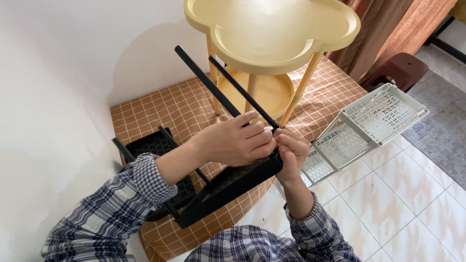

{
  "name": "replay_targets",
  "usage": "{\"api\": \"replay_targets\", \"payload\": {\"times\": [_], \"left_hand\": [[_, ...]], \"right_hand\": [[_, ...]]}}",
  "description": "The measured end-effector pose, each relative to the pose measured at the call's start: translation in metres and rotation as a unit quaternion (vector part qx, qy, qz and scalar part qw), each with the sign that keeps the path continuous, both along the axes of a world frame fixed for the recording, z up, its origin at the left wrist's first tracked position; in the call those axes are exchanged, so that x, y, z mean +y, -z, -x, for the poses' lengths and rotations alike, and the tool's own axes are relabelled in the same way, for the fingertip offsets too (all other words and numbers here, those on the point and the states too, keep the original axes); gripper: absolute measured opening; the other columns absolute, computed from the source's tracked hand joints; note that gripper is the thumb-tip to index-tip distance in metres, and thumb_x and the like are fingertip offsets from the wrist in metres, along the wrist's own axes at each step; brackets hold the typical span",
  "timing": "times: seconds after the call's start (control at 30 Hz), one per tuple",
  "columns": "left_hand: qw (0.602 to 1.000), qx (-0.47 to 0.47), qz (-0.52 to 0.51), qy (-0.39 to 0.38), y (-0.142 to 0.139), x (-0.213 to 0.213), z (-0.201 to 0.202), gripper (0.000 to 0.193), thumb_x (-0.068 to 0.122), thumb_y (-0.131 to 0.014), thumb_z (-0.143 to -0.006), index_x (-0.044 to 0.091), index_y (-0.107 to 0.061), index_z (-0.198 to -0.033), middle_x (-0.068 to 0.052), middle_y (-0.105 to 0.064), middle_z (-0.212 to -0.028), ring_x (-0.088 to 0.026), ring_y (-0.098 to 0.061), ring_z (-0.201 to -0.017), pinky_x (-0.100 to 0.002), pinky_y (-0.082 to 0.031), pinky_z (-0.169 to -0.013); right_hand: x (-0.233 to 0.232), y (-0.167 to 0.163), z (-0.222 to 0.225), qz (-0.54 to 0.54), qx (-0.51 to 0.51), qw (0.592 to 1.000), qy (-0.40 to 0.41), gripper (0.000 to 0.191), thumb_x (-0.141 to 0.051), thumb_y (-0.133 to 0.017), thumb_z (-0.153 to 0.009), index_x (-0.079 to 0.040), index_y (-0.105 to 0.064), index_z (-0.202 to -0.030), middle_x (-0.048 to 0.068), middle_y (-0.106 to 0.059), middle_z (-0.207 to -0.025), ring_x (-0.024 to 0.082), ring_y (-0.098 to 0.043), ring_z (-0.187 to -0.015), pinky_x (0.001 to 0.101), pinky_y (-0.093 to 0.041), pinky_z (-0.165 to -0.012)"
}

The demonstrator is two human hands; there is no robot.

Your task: The person takes apart a black plastic mesh shelf unit by pulling its legs out of the trays and stacking the trays, then flips a small yellow side table upside down and pulls its legs off one by one, setting the removed legs beside it.

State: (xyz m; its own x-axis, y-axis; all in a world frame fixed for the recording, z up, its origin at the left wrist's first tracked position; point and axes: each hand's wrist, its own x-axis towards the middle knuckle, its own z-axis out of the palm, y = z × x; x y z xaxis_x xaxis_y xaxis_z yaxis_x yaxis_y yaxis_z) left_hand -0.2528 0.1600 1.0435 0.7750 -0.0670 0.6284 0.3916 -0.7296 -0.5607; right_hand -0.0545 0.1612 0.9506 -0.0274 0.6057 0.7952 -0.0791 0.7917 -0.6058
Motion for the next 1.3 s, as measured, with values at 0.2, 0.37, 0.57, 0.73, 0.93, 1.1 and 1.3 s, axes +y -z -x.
{"api": "replay_targets", "payload": {"times": [0.2, 0.37, 0.57, 0.73, 0.93, 1.1, 1.3], "left_hand": [[0.979, 0.113, 0.144, -0.094, 0.007, 0.002, -0.017, 0.015, 0.017, -0.061, -0.093, 0.011, -0.06, -0.08, -0.005, -0.063, -0.063, -0.02, -0.07, -0.058, -0.035, -0.052, -0.045], [0.899, 0.202, 0.348, -0.175, -0.004, 0.008, -0.024, 0.018, 0.019, -0.061, -0.089, 0.01, -0.066, -0.074, -0.009, -0.071, -0.066, -0.029, -0.073, -0.063, -0.043, -0.057, -0.053], [0.777, 0.264, 0.542, -0.181, -0.003, 0.01, -0.01, 0.024, 0.027, -0.066, -0.086, 0.006, -0.074, -0.08, -0.013, -0.071, -0.073, -0.03, -0.071, -0.068, -0.044, -0.057, -0.06], [0.647, 0.179, 0.7, -0.242, -0.022, 0.036, 0.045, 0.03, 0.034, -0.054, -0.096, 0.01, -0.072, -0.1, -0.014, -0.072, -0.074, -0.028, -0.068, -0.065, -0.039, -0.057, -0.058], [0.701, -0.048, 0.672, -0.234, -0.01, 0.032, 0.062, 0.033, 0.026, -0.051, -0.096, -0.002, -0.053, -0.113, -0.008, -0.061, -0.078, -0.015, -0.061, -0.064, -0.035, -0.055, -0.057], [0.669, -0.234, 0.704, -0.043, 0.008, 0.029, 0.082, 0.033, 0.002, -0.044, -0.1, -0.002, -0.039, -0.133, -0.006, -0.049, -0.096, -0.016, -0.054, -0.084, -0.035, -0.056, -0.074], [0.61, -0.51, 0.605, 0.045, 0.021, -0.001, 0.133, 0.033, 0.003, -0.057, -0.105, -0.002, -0.048, -0.137, -0.007, -0.061, -0.107, -0.017, -0.07, -0.106, -0.031, -0.061, -0.099]], "right_hand": [[0.001, 0.005, -0.002, 0.021, -0.021, 0.999, -0.028, 0.036, -0.025, -0.05, -0.083, 0.009, -0.049, -0.07, 0.011, -0.048, -0.066, 0.018, -0.045, -0.058, 0.034, -0.032, -0.055], [0.011, 0.01, -0.003, -0.039, -0.044, 0.998, 0.009, 0.04, -0.031, -0.05, -0.087, 0.005, -0.048, -0.068, 0.011, -0.046, -0.066, 0.021, -0.045, -0.059, 0.0361, -0.032, -0.056], [0.015, 0.0, -0.002, -0.162, -0.158, 0.974, 0.012, 0.035, -0.028, -0.055, -0.095, -0.002, -0.059, -0.07, 0.008, -0.052, -0.065, 0.024, -0.053, -0.059, 0.0403, -0.044, -0.061], [0.015, -0.025, -0.028, -0.126, -0.126, 0.984, -0.005, 0.035, -0.028, -0.05, -0.086, 0.0, -0.054, -0.065, 0.009, -0.048, -0.061, 0.024, -0.048, -0.055, 0.0394, -0.035, -0.059], [0.019, -0.017, -0.027, -0.07, -0.077, 0.995, -0.01, 0.034, -0.025, -0.054, -0.084, 0.005, -0.052, -0.066, 0.009, -0.046, -0.06, 0.02, -0.042, -0.053, 0.0358, -0.031, -0.055], [0.036, 0.002, -0.013, -0.052, -0.028, 0.998, -0.019, 0.038, -0.028, -0.051, -0.084, 0.006, -0.052, -0.067, 0.01, -0.047, -0.061, 0.019, -0.044, -0.055, 0.0345, -0.03, -0.056], [0.051, 0.02, 0.0, -0.055, -0.056, 0.997, -0.028, 0.041, -0.029, -0.052, -0.089, 0.007, -0.051, -0.069, 0.011, -0.048, -0.065, 0.02, -0.047, -0.056, 0.0328, -0.032, -0.057]]}}
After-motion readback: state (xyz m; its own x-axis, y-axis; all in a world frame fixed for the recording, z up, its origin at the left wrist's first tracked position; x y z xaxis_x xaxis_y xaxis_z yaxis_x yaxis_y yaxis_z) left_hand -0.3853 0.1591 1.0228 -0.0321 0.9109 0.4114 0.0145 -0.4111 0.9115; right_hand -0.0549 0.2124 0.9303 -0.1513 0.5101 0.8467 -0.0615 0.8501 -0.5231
